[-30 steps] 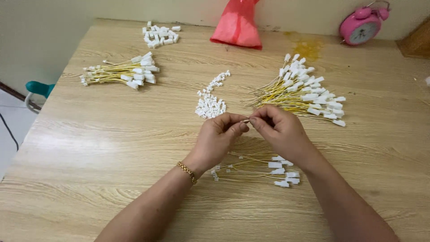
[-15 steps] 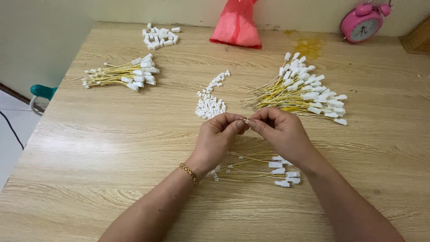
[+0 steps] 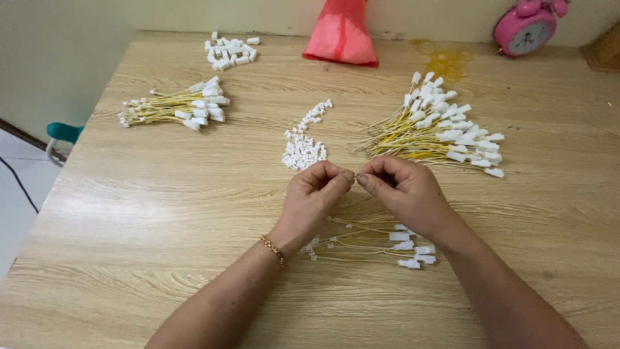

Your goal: Assembling white plastic connector housings onto the ends of pre-cut yellow wires.

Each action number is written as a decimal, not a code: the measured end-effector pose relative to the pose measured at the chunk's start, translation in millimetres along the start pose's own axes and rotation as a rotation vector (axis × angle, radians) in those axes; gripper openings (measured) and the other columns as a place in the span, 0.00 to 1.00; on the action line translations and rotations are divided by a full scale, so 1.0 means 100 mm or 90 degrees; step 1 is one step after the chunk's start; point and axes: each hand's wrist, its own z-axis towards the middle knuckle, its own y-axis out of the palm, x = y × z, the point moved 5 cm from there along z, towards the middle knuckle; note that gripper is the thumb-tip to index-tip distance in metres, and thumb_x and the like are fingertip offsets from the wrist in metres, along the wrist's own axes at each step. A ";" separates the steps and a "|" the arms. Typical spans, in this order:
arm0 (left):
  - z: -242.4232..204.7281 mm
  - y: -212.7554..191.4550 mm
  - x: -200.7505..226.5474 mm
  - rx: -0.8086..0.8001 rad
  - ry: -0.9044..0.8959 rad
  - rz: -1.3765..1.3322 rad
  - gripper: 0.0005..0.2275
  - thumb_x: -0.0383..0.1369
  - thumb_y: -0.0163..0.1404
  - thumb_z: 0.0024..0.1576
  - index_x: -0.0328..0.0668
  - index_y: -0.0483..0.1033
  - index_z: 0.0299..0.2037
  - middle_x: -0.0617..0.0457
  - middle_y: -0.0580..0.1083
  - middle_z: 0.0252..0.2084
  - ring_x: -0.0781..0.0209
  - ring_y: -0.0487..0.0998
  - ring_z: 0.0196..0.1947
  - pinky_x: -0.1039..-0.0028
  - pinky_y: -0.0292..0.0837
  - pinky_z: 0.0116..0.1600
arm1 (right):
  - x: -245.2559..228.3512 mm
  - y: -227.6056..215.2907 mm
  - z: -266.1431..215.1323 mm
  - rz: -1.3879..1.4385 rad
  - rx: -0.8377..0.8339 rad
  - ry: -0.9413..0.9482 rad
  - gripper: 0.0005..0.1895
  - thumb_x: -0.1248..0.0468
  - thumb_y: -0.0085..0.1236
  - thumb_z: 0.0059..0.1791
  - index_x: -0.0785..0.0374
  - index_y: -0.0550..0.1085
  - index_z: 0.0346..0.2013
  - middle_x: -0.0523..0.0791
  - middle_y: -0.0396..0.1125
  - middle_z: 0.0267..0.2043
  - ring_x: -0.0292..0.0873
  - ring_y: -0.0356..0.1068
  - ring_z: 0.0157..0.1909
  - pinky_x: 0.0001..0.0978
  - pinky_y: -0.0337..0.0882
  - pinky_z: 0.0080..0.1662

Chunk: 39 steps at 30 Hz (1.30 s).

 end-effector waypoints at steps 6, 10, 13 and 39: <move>-0.02 0.01 -0.07 -0.013 0.009 0.054 0.05 0.29 0.56 0.62 0.35 0.79 0.40 0.60 0.74 0.33 0.75 0.71 0.33 0.82 0.69 0.37 | 0.13 0.01 0.04 -0.041 -0.006 -0.054 0.07 0.62 0.59 0.51 0.64 0.77 0.38 0.37 0.69 0.30 0.28 0.64 0.31 0.23 0.68 0.33; 0.15 -0.14 0.47 -0.083 -0.052 0.201 0.11 0.33 0.55 0.58 0.45 0.77 0.50 0.63 0.76 0.36 0.75 0.75 0.34 0.84 0.75 0.39 | 0.11 -0.04 0.05 -0.033 0.008 -0.007 0.07 0.62 0.58 0.51 0.63 0.76 0.37 0.37 0.68 0.28 0.29 0.62 0.29 0.25 0.66 0.31; 0.43 -0.45 0.60 -0.035 0.087 0.288 0.15 0.35 0.54 0.59 0.46 0.74 0.56 0.59 0.78 0.41 0.70 0.82 0.40 0.81 0.80 0.45 | 0.17 -0.07 0.06 -0.012 0.019 0.023 0.06 0.62 0.57 0.51 0.63 0.76 0.36 0.37 0.65 0.26 0.30 0.59 0.27 0.26 0.64 0.30; 0.34 -0.20 0.43 -0.043 0.064 0.273 0.05 0.29 0.57 0.59 0.37 0.80 0.42 0.53 0.82 0.39 0.66 0.82 0.40 0.75 0.81 0.47 | 0.17 -0.12 0.08 0.045 0.015 0.034 0.07 0.62 0.57 0.51 0.63 0.76 0.35 0.35 0.62 0.24 0.28 0.57 0.26 0.23 0.61 0.28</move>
